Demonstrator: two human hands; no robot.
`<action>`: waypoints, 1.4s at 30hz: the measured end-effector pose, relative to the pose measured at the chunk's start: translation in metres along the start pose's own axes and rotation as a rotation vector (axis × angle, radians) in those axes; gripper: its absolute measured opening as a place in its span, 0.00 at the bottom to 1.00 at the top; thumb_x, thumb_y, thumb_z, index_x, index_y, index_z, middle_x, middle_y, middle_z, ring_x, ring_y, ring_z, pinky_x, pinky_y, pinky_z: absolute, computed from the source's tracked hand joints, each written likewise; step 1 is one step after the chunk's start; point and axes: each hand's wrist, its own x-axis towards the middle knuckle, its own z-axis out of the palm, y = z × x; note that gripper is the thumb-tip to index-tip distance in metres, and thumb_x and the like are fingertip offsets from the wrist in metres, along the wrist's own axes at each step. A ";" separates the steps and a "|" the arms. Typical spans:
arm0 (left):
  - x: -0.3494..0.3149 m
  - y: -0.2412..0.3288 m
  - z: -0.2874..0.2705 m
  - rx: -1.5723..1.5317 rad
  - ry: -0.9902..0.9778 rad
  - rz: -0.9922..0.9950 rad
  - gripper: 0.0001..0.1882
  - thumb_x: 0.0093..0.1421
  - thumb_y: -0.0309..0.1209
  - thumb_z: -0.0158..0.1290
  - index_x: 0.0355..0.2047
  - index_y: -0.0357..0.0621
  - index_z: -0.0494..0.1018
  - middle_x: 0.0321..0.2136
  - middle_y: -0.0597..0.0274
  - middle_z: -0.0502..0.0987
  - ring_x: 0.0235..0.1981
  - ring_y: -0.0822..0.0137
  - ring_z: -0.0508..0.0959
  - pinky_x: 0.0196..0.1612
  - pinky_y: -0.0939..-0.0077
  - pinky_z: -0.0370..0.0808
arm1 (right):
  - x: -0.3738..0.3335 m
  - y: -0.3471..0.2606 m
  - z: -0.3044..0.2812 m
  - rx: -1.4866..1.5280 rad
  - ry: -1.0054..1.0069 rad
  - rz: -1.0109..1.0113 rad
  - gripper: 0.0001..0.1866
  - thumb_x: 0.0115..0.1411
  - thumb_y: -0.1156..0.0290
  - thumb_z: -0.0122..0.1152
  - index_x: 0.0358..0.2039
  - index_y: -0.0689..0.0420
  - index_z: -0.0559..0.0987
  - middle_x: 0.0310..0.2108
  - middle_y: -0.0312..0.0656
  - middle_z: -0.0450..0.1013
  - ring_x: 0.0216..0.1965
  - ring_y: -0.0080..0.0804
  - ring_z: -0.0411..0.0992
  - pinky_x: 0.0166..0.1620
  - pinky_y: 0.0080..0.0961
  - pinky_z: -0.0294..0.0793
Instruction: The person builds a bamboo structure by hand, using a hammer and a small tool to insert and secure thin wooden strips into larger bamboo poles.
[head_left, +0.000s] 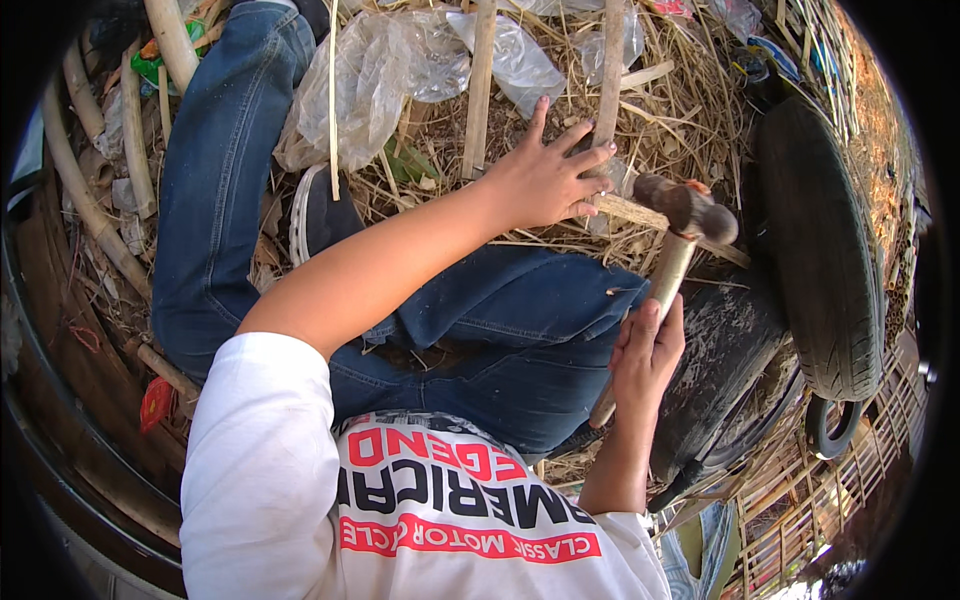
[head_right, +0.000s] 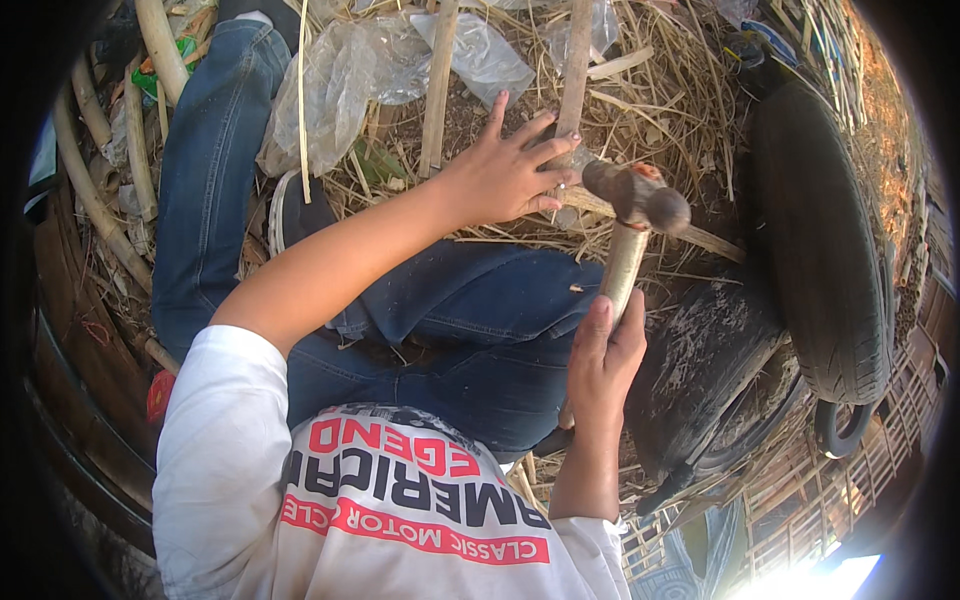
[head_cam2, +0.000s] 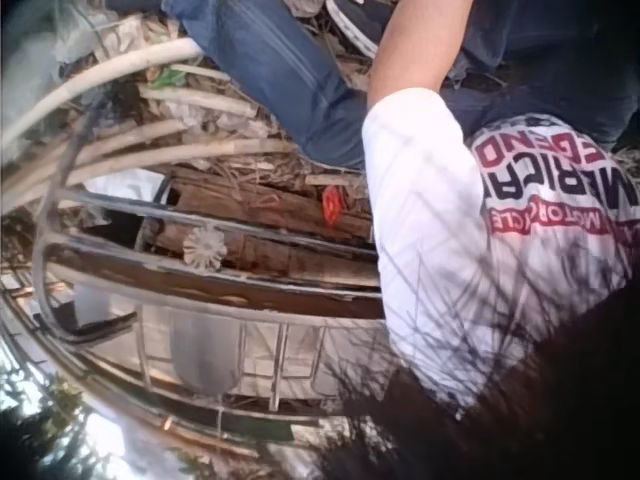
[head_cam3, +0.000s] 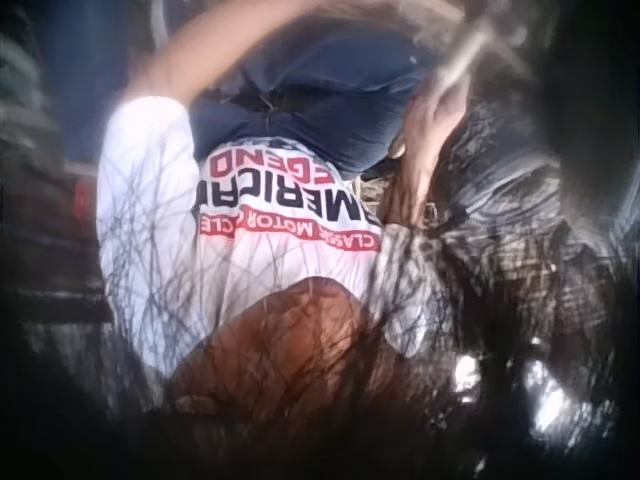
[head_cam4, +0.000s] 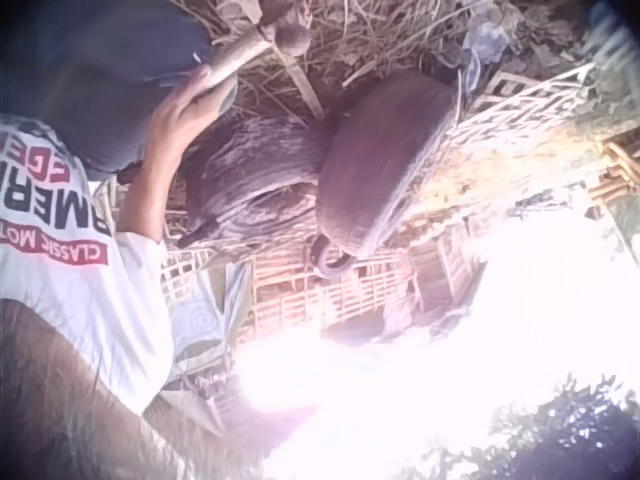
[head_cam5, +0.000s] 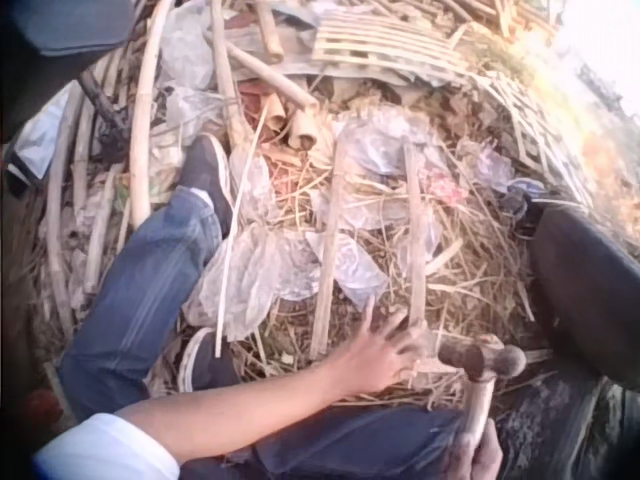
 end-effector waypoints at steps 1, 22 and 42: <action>-0.001 0.001 0.001 0.022 -0.001 0.004 0.27 0.64 0.59 0.40 0.52 0.60 0.76 0.63 0.64 0.60 0.68 0.52 0.54 0.62 0.19 0.42 | 0.001 0.013 0.001 -0.057 0.006 -0.019 0.15 0.70 0.60 0.49 0.35 0.61 0.69 0.16 0.33 0.62 0.19 0.18 0.59 0.23 0.22 0.61; 0.002 0.001 0.002 0.003 0.036 0.006 0.25 0.64 0.58 0.43 0.47 0.58 0.78 0.63 0.65 0.60 0.67 0.53 0.56 0.61 0.20 0.46 | -0.002 0.004 0.005 -0.071 -0.036 -0.030 0.19 0.70 0.56 0.49 0.33 0.61 0.69 0.16 0.32 0.61 0.19 0.18 0.58 0.22 0.22 0.58; -0.003 0.007 0.000 0.029 -0.037 -0.019 0.26 0.64 0.58 0.41 0.50 0.60 0.76 0.63 0.64 0.61 0.67 0.53 0.56 0.63 0.21 0.43 | 0.003 0.011 -0.002 -0.184 -0.071 0.043 0.18 0.69 0.56 0.52 0.34 0.60 0.69 0.17 0.31 0.61 0.19 0.17 0.58 0.22 0.19 0.59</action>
